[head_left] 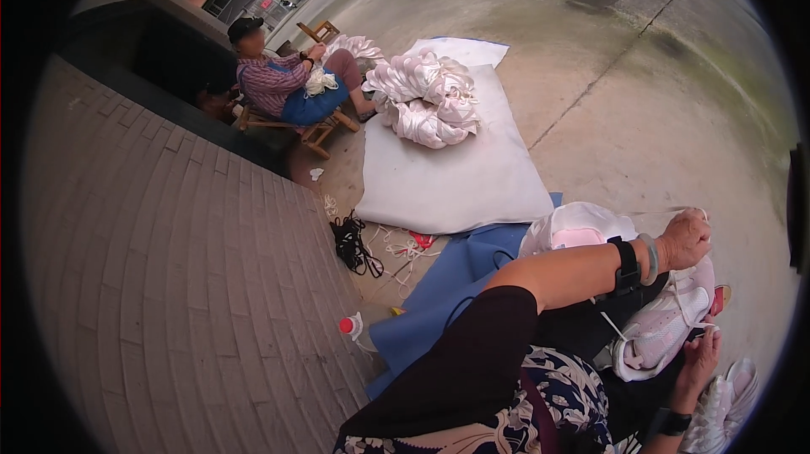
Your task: Lacing white and pink sneakers.
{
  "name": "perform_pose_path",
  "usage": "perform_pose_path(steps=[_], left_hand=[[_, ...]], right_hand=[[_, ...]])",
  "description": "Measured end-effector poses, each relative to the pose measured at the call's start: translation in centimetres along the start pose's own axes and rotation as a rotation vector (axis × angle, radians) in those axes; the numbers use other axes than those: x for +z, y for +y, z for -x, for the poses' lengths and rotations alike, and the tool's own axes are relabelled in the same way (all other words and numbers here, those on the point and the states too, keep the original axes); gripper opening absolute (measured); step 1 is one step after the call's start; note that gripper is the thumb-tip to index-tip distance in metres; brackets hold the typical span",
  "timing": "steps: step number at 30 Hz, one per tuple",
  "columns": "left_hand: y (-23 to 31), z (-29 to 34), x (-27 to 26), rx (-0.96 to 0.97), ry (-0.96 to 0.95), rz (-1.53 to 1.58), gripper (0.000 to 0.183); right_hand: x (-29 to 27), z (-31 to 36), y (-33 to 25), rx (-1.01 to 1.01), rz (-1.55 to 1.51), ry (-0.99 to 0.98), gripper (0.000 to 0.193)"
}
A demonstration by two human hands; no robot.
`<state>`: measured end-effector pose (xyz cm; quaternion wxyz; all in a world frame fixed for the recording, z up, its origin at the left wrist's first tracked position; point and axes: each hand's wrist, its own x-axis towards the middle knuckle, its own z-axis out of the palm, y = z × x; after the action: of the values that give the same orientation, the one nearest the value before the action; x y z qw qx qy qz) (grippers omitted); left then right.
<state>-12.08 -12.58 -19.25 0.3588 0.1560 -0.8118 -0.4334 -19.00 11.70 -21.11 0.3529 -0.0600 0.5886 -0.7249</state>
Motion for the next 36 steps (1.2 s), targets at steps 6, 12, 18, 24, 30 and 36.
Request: perform_pose_path(steps=[6,12,18,24,30,36], left_hand=[[4.2,-6.8,-6.0,0.430,0.065,-0.052,0.011],[8.6,-11.4,-11.6,0.709,0.388,-0.379,0.012],[4.0,-5.3,-8.8,-0.025,0.062,-0.170,0.019],[2.7,6.2,-4.2,-0.689,-0.347,0.503,0.018],[5.4,7.2,-2.1,-0.443,-0.507,0.309,0.012],[4.9,8.3,1.2,0.451,-0.430,0.003,0.007]], right_hand=[[-1.0,-1.2,0.2,-0.097,0.142,0.089,0.033],[-2.4,-2.8,0.3,-0.095,0.010,0.101,0.020],[-1.2,-2.5,-1.0,-0.044,0.067,0.059,0.018],[-0.1,0.7,-0.9,-0.110,0.132,0.192,0.012],[0.2,3.7,-0.2,-0.013,0.009,0.161,0.010],[-0.5,3.0,1.0,-0.057,0.128,0.039,0.005]])
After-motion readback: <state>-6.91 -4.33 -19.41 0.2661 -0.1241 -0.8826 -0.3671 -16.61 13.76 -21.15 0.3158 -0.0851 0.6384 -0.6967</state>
